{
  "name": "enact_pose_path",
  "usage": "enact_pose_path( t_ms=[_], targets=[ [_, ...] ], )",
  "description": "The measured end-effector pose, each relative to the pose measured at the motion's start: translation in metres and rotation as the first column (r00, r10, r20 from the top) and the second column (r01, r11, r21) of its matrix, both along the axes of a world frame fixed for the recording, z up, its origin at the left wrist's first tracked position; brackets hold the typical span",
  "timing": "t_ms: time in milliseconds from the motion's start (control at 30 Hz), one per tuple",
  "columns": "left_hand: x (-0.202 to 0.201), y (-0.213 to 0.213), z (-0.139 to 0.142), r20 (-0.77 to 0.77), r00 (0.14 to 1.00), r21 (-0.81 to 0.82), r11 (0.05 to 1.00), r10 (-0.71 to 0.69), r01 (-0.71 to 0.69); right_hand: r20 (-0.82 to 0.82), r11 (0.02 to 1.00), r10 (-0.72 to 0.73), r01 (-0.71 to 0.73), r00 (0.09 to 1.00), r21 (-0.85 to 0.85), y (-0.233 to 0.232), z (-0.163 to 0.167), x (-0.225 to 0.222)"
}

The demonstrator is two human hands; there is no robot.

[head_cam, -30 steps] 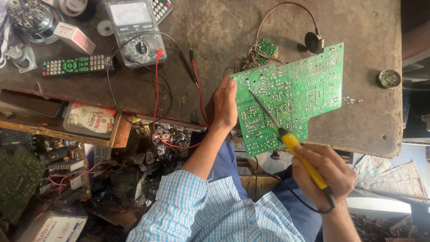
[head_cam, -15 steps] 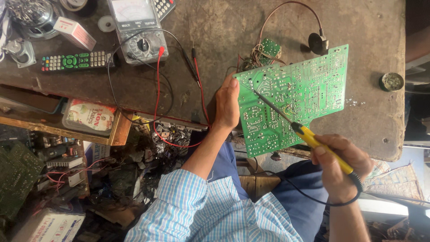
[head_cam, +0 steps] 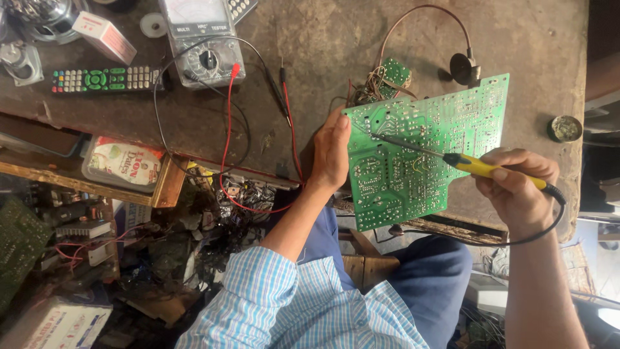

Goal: The person holds a green circuit board and uses a soldering iron to apply heat to various solder joints. The person repeatedly touches the iron to different points on the board while holding it steady with the other hand.

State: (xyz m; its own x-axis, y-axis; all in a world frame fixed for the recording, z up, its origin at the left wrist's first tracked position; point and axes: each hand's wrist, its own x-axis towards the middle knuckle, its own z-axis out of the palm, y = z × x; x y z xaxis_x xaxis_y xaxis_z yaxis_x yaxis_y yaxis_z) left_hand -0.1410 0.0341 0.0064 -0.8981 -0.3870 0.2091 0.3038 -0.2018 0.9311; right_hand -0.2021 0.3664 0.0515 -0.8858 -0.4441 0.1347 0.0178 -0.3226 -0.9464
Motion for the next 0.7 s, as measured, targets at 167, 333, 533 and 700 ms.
enact_pose_path(
  t_ms=[167, 333, 533, 700],
  targets=[
    [0.0, 0.0, 0.001, 0.005, 1.0, -0.023, 1.0, 0.006, -0.006, -0.185, 0.997, 0.068, -0.062, 0.98, 0.037, -0.004, 0.008, 0.003],
    [0.001, -0.001, 0.003, 0.005, 1.0, -0.047, 0.999, 0.004, -0.004, -0.155, 0.998, 0.065, -0.064, 0.986, 0.008, -0.003, 0.003, 0.0],
    [0.0, 0.0, 0.001, 0.007, 1.0, -0.058, 0.998, 0.015, -0.014, 0.005, 0.998, 0.016, -0.016, 1.0, -0.06, 0.002, -0.007, -0.009],
    [-0.001, 0.001, 0.0, 0.019, 1.0, -0.031, 0.999, 0.008, -0.007, -0.001, 0.998, 0.02, -0.02, 1.0, -0.053, 0.006, -0.01, -0.011]
  ],
)
